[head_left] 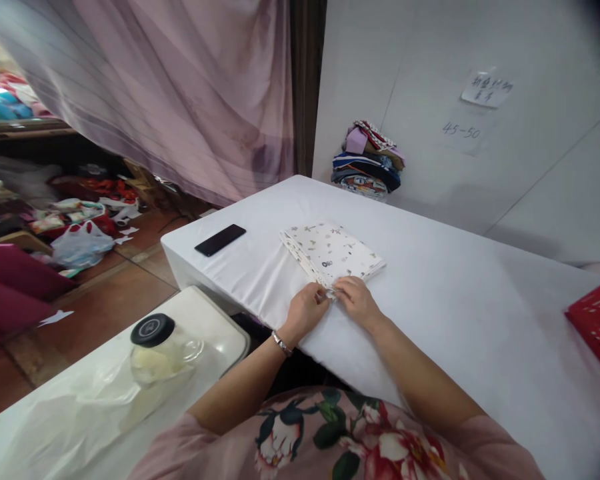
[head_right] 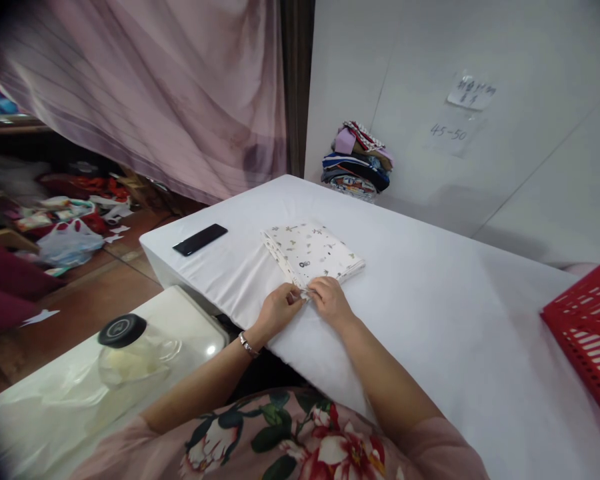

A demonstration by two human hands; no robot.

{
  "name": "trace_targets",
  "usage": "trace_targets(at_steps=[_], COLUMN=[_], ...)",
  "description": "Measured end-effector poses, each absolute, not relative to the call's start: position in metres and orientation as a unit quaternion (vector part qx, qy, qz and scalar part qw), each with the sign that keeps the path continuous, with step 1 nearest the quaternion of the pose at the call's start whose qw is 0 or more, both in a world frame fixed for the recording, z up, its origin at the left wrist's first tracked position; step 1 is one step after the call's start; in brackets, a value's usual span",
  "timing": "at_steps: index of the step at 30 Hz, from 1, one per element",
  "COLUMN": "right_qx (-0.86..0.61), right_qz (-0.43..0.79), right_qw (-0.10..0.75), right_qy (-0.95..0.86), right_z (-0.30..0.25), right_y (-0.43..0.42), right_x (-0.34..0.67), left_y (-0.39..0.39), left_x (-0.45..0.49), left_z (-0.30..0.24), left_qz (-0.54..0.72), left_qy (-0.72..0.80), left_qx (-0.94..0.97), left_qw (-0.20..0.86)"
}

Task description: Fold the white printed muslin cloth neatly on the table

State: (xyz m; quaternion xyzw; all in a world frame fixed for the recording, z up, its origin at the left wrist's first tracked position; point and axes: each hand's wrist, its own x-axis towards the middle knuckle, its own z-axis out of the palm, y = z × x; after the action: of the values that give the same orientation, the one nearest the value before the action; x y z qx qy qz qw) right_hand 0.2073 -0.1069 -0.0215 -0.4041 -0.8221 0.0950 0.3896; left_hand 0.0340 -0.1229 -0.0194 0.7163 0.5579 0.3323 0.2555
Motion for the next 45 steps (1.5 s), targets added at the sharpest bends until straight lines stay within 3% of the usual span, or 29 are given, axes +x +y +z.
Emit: trace_targets(at_steps=[14, 22, 34, 45], right_qx=[-0.390, -0.411, -0.410, -0.375], right_qz=[0.086, 0.090, 0.105, 0.093], right_qw=[0.362, 0.386, 0.395, 0.364], right_qy=[-0.842, -0.821, -0.816, -0.847], right_z=[-0.024, -0.024, -0.027, -0.023], right_y=[-0.108, -0.107, -0.107, -0.108], right_x=[0.213, 0.207, 0.210, 0.215], left_y=[-0.120, -0.120, -0.130, -0.127], left_x=[0.031, 0.031, 0.035, 0.033], left_z=[-0.015, -0.015, -0.014, -0.015], left_qz=[0.372, 0.373, 0.298, 0.271], left_qy=[0.534, 0.531, 0.538, 0.537], left_qx=[0.681, 0.687, 0.771, 0.779], left_qw=[0.334, 0.326, 0.166, 0.176])
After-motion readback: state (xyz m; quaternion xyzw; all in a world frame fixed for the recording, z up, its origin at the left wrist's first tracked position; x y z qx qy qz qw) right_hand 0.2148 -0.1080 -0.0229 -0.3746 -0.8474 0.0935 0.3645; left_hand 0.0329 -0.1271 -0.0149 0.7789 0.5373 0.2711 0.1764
